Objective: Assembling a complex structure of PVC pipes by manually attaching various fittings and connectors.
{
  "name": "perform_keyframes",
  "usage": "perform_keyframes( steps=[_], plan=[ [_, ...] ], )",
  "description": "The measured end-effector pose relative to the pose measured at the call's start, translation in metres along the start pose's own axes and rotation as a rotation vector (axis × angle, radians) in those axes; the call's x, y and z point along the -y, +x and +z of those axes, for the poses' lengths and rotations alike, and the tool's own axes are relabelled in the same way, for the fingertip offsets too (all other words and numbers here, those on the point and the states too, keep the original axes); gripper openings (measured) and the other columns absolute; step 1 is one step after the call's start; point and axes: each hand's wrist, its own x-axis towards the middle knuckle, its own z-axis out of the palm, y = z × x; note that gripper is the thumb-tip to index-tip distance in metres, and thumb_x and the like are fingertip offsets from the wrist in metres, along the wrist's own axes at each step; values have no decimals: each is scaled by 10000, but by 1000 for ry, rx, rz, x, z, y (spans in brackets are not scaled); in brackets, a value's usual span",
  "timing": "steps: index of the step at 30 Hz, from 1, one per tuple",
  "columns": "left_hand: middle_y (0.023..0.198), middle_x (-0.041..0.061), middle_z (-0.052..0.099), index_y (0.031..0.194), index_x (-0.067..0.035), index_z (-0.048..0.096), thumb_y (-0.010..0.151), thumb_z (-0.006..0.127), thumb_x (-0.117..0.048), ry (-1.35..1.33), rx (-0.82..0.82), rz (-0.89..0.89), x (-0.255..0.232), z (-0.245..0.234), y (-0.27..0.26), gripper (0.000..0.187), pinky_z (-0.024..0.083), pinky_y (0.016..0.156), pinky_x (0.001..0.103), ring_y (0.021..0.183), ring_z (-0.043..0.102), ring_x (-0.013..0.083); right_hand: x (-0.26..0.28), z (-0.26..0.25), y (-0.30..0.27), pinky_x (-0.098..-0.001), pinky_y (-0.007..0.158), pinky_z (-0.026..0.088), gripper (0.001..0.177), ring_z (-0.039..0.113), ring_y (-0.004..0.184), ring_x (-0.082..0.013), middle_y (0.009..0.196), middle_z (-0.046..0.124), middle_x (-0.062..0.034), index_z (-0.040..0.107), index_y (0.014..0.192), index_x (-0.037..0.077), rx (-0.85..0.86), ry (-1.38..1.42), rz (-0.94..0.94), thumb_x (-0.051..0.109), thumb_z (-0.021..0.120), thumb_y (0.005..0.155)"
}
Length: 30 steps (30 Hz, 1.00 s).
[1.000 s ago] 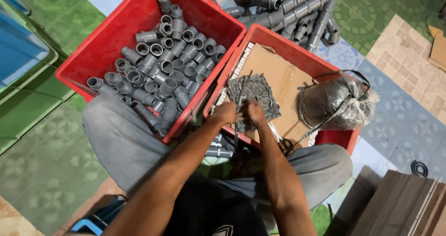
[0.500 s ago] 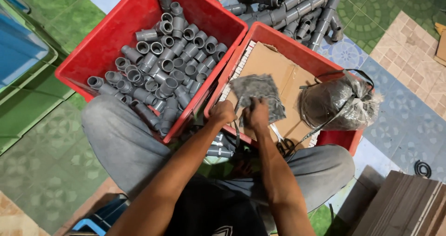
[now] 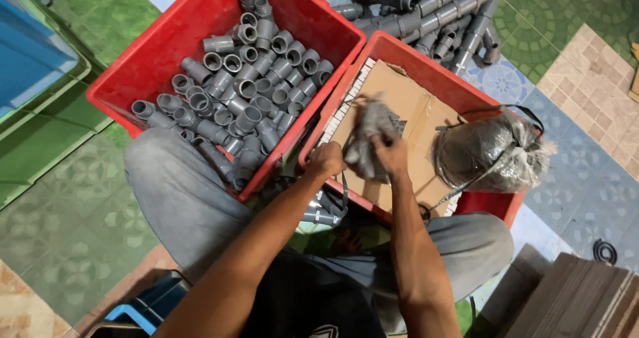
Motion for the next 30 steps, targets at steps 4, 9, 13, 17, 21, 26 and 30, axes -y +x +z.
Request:
perform_keyframes(
  steps=[4,9,13,17,21,26,30],
  plan=[
    [1125,225,715,1099,-2,715,842,720,-197,23,-31,-14,-10,-11,-11,323,518,960,499,1167,650,367,37,10,-11,-461,1006,501,461,629,1148,-342,1140,710,-122,726,1177,245,171,-37,-58,581,715,861],
    [1084,154,673,1177,-13,655,906,562,-177,-264,-9,-101,1,-41,-5,331,497,928,425,1016,645,264,86,24,-9,-493,899,544,333,675,1030,-379,1036,730,-176,745,1105,108,124,10,-271,402,704,955],
    [726,115,743,1011,-128,763,786,650,-184,-130,16,231,56,-68,44,258,586,697,333,627,747,227,110,54,3,-475,857,563,291,694,995,-346,993,741,-137,754,1087,133,133,-18,-363,383,700,948],
    [814,186,731,968,-54,747,800,627,-199,-192,-281,89,126,-110,71,252,580,709,454,803,724,355,131,99,16,-463,838,571,222,702,968,-342,959,743,-139,763,1048,148,180,-2,-498,317,714,913],
    [930,146,749,959,-107,781,775,750,-198,100,-448,-194,226,-108,132,208,584,766,546,966,717,375,138,153,28,-450,872,572,203,701,999,-342,999,741,-138,753,1081,166,339,-40,-559,212,697,891],
    [984,118,667,1016,-103,712,828,676,-193,373,-631,-157,242,-74,101,212,570,773,501,1021,644,337,169,188,15,-475,1007,491,499,616,1176,-379,1179,690,-176,675,1230,101,478,-159,-847,107,797,746],
    [1257,99,634,1279,-127,594,889,604,-159,310,-349,-221,232,-77,95,391,537,826,608,1211,563,370,166,232,8,-496,1079,446,758,389,1378,-395,1571,397,35,383,1535,259,589,-697,-810,125,657,841]
  ],
)
